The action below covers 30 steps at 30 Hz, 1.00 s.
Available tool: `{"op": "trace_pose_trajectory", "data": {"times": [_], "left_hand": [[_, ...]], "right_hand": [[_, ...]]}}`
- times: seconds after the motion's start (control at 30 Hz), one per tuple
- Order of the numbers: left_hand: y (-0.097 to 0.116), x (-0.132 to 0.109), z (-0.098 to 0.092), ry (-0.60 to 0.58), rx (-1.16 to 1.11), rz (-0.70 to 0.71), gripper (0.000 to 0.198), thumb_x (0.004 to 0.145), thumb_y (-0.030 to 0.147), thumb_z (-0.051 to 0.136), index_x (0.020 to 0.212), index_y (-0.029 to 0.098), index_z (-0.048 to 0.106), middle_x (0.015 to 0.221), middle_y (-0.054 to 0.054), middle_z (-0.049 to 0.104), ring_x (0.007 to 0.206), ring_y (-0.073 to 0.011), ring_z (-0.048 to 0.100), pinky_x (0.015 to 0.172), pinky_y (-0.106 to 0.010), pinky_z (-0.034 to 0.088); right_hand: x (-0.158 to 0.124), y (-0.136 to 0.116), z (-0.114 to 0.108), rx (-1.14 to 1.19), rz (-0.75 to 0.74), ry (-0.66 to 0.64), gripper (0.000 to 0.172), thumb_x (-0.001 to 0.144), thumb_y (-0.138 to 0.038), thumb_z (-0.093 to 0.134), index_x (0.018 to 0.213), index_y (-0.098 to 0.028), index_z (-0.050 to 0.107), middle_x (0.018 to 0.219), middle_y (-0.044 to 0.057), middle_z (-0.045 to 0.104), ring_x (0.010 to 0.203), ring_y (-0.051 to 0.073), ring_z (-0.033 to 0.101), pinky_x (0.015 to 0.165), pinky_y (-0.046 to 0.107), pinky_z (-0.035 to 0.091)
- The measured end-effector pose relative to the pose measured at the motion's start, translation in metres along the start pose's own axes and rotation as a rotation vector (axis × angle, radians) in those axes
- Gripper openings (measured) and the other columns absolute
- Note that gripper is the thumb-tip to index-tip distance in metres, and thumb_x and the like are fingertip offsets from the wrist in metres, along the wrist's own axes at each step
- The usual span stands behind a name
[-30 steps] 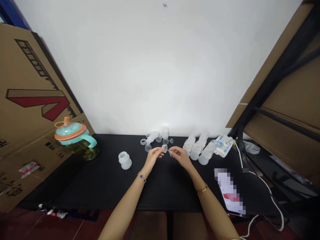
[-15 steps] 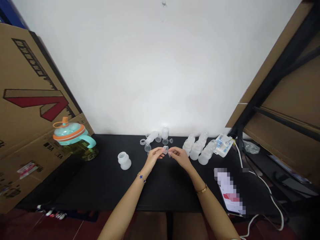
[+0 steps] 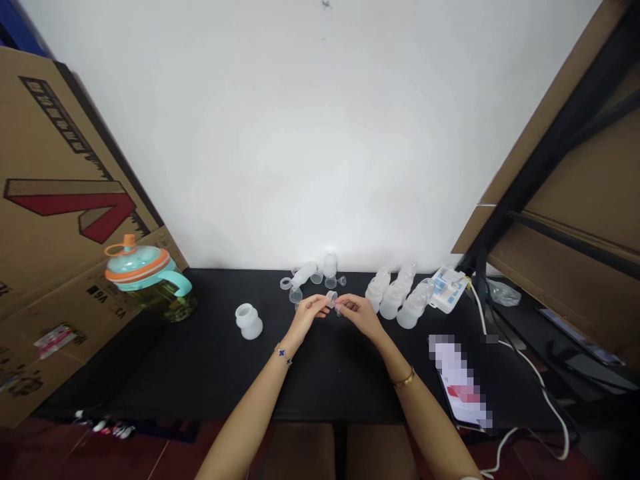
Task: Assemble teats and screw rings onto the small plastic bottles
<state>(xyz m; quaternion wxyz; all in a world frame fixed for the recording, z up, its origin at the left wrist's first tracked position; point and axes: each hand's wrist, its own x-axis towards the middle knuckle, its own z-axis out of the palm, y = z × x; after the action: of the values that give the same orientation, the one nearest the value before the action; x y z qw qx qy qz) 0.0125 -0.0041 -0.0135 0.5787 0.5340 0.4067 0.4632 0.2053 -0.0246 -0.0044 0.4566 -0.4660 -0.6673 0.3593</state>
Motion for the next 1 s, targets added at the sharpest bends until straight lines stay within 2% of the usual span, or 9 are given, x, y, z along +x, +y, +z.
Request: {"op": "trace_pose_trajectory", "data": {"times": [0.53, 0.83, 1.0], "left_hand": [[0.0007, -0.0002, -0.0003, -0.001, -0.038, 0.001, 0.04, 0.075, 0.057, 0.076, 0.086, 0.018, 0.074, 0.081, -0.005, 0.073, 0.078, -0.0174, 0.069, 0.067, -0.024, 0.055], [0.0037, -0.002, -0.0004, 0.048, -0.089, 0.0, 0.042, 0.075, 0.056, 0.078, 0.087, 0.016, 0.073, 0.092, -0.007, 0.073, 0.078, -0.0158, 0.068, 0.066, -0.022, 0.054], [0.0024, 0.0004, -0.0029, 0.074, -0.169, -0.035, 0.046, 0.07, 0.057, 0.081, 0.087, 0.016, 0.072, 0.097, -0.009, 0.075, 0.075, -0.0143, 0.067, 0.065, -0.022, 0.054]], "right_hand": [[-0.0007, -0.0044, -0.0002, 0.01, 0.0, -0.015, 0.026, 0.085, -0.043, 0.068, 0.093, -0.02, 0.075, 0.076, 0.002, 0.072, 0.062, 0.015, 0.059, 0.059, 0.026, 0.045], [0.0005, -0.0028, -0.0008, 0.047, 0.031, 0.054, 0.022, 0.081, -0.04, 0.07, 0.089, -0.02, 0.072, 0.072, 0.0, 0.07, 0.063, 0.014, 0.061, 0.059, 0.025, 0.046], [0.0018, 0.0003, -0.0018, 0.11, 0.056, 0.089, 0.021, 0.079, -0.039, 0.071, 0.088, -0.02, 0.072, 0.071, 0.001, 0.069, 0.06, 0.014, 0.06, 0.054, 0.024, 0.046]]}}
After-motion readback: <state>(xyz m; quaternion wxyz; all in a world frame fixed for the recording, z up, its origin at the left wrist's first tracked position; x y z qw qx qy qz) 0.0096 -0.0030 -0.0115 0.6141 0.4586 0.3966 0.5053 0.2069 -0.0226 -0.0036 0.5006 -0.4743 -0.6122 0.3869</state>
